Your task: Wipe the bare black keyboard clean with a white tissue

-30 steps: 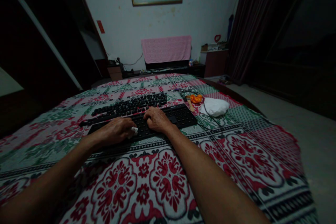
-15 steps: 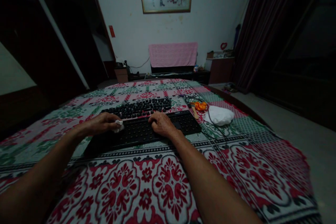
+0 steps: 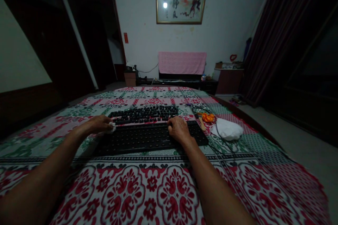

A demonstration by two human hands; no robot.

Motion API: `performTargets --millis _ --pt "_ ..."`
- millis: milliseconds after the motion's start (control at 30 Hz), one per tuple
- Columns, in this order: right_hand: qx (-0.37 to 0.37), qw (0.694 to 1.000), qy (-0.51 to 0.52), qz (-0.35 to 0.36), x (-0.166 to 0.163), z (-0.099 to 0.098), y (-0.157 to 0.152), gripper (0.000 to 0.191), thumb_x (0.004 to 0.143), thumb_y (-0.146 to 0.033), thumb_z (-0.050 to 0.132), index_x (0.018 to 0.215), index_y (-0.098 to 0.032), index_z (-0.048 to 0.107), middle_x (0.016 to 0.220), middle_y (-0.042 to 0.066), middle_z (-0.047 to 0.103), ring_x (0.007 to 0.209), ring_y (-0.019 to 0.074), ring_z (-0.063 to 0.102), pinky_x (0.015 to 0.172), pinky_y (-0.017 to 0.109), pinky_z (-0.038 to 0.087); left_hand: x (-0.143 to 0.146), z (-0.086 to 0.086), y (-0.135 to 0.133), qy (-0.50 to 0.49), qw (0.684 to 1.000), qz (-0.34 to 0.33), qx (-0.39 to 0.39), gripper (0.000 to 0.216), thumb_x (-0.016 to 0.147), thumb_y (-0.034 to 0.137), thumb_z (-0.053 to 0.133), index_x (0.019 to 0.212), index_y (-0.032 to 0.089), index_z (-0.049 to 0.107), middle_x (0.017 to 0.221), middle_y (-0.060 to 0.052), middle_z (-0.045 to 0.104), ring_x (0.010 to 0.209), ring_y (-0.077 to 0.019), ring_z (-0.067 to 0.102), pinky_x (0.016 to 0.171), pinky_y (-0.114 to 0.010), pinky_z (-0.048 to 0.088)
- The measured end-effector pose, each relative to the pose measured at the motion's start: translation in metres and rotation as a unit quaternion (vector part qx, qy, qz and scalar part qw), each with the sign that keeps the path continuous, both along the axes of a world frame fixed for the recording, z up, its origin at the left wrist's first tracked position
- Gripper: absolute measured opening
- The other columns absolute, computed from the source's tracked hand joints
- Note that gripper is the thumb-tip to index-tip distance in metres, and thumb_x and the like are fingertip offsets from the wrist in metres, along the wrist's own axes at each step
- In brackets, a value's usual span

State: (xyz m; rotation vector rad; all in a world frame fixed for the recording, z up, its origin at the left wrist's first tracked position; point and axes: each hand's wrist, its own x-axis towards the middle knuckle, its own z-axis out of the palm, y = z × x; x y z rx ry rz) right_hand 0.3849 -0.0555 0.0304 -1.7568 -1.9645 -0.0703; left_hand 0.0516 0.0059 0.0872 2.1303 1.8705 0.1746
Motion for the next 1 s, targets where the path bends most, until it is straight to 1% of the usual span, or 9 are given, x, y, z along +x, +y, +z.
performTargets --millis 100,200,367,500,633,767,900,1000 --pt "-0.003 1.0 -0.005 -0.005 -0.001 0.0 0.0 0.021 0.076 -0.017 0.052 0.091 -0.017 0.066 0.094 0.008 0.06 0.09 0.0183 0.056 0.082 0.029 0.041 0.0 -0.002 0.0 0.004 0.998 0.029 -0.05 0.02 0.06 0.032 0.054 0.073 0.018 0.06 0.056 0.0 0.055 0.053 -0.0159 0.054 0.047 -0.022 0.039" --pt "-0.006 1.0 -0.009 -0.002 0.0 0.001 0.0 0.019 0.076 -0.018 0.052 0.088 -0.019 0.066 0.091 0.007 0.061 0.089 0.018 0.056 0.082 0.029 0.041 -0.003 -0.006 0.002 -0.02 0.997 0.036 -0.072 0.025 0.061 0.034 0.054 0.079 0.018 0.059 0.059 -0.001 0.056 0.054 -0.0156 0.055 0.045 -0.021 0.04" --pt "-0.028 0.999 -0.016 0.027 0.002 0.003 0.0 0.019 0.074 -0.019 0.057 0.091 -0.021 0.067 0.092 0.006 0.061 0.089 0.0182 0.056 0.082 0.03 0.042 -0.007 -0.011 0.005 -0.017 0.998 0.011 -0.058 0.021 0.061 0.036 0.054 0.07 0.017 0.057 0.054 -0.001 0.053 0.049 -0.0149 0.052 0.042 -0.021 0.037" --pt "-0.008 1.0 -0.009 0.022 0.001 -0.003 0.001 0.02 0.077 -0.022 0.057 0.094 -0.018 0.066 0.094 0.007 0.059 0.093 0.0183 0.054 0.087 0.03 0.04 -0.008 -0.013 0.007 -0.023 0.999 0.001 -0.043 0.02 0.062 0.036 0.053 0.065 0.017 0.056 0.053 -0.001 0.052 0.05 -0.0151 0.052 0.043 -0.022 0.037" --pt "-0.003 0.999 -0.002 0.045 -0.001 -0.007 0.001 0.019 0.079 -0.021 0.056 0.095 -0.017 0.065 0.093 0.006 0.056 0.092 0.0167 0.052 0.086 0.028 0.04 -0.008 -0.012 0.006 -0.039 0.998 0.017 -0.04 0.017 0.062 0.034 0.053 0.064 0.017 0.056 0.055 -0.002 0.053 0.053 -0.0161 0.053 0.044 -0.022 0.037" --pt "0.002 0.998 -0.005 0.056 -0.006 -0.006 0.005 0.018 0.079 -0.02 0.056 0.093 -0.016 0.065 0.09 0.006 0.055 0.091 0.0164 0.052 0.084 0.027 0.04 -0.01 -0.009 0.002 -0.061 0.997 0.034 -0.044 0.013 0.061 0.029 0.053 0.064 0.017 0.055 0.058 -0.003 0.054 0.053 -0.0172 0.054 0.047 -0.025 0.038" --pt "-0.007 0.998 -0.015 0.053 -0.018 -0.003 0.011 0.017 0.08 -0.019 0.055 0.093 -0.016 0.066 0.09 0.006 0.055 0.089 0.0161 0.052 0.084 0.028 0.039 -0.017 -0.007 0.003 -0.055 0.997 0.043 -0.035 0.011 0.06 0.028 0.053 0.061 0.017 0.053 0.056 -0.002 0.052 0.053 -0.0172 0.054 0.048 -0.025 0.038" --pt "-0.012 0.998 -0.024 0.057 -0.026 -0.003 0.016 0.017 0.08 -0.02 0.054 0.092 -0.017 0.066 0.089 0.006 0.055 0.087 0.0159 0.052 0.084 0.028 0.039 -0.024 -0.009 0.008 -0.039 0.997 0.05 -0.033 0.012 0.061 0.028 0.052 0.063 0.017 0.055 0.057 -0.002 0.053 0.053 -0.0167 0.054 0.048 -0.024 0.037"
